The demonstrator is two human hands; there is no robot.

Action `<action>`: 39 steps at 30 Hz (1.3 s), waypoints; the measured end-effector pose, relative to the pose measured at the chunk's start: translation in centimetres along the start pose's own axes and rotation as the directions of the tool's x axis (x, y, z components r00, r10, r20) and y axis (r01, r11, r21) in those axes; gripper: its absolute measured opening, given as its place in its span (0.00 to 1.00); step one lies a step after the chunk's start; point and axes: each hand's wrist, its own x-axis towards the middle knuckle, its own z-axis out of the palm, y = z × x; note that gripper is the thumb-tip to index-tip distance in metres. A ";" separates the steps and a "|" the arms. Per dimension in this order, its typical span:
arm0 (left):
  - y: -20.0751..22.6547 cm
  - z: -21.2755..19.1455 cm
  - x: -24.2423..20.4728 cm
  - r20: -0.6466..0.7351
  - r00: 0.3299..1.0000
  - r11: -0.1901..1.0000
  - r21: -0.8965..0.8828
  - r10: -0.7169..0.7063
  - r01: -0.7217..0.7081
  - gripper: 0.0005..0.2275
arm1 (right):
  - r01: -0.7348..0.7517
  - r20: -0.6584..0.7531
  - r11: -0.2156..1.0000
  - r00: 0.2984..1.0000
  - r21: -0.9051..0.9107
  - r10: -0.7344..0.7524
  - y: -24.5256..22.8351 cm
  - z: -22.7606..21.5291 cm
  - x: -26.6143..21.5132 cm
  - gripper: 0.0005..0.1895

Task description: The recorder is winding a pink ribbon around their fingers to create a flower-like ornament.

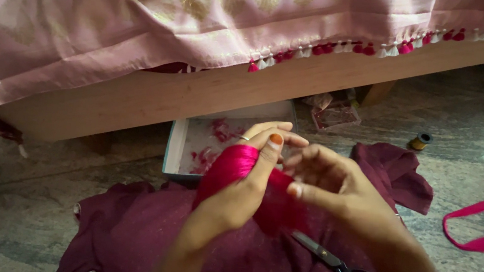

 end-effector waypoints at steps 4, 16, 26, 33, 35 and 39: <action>0.0 0.1 -0.1 0.040 0.996 0.980 -0.180 -0.077 0.083 0.26 | 0.064 0.111 0.998 0.992 0.018 -0.066 -0.5 0.7 0.3 0.29; 0.1 -0.2 -0.2 -0.035 0.986 0.948 -0.285 -0.162 0.146 0.23 | 0.360 0.189 0.687 0.931 -0.631 -0.314 -0.2 -0.1 0.3 0.16; -0.6 0.2 -0.2 -0.128 0.990 0.988 -0.147 -0.058 0.038 0.21 | 0.278 0.128 0.729 0.958 -0.626 -0.255 0.0 0.2 0.3 0.15; 0.1 0.2 -0.1 -0.135 0.989 0.993 -0.103 -0.066 0.052 0.23 | 0.250 0.110 0.743 0.966 -0.621 -0.233 0.1 0.3 0.2 0.15; 0.6 0.2 -0.1 -0.127 0.988 0.992 -0.103 -0.088 0.075 0.23 | 0.260 0.115 0.729 0.963 -0.633 -0.244 0.0 0.3 0.2 0.15; 0.4 0.3 0.0 -0.138 0.988 0.997 -0.023 -0.073 0.070 0.23 | 0.239 0.101 0.731 0.968 -0.639 -0.229 -0.1 0.2 0.2 0.15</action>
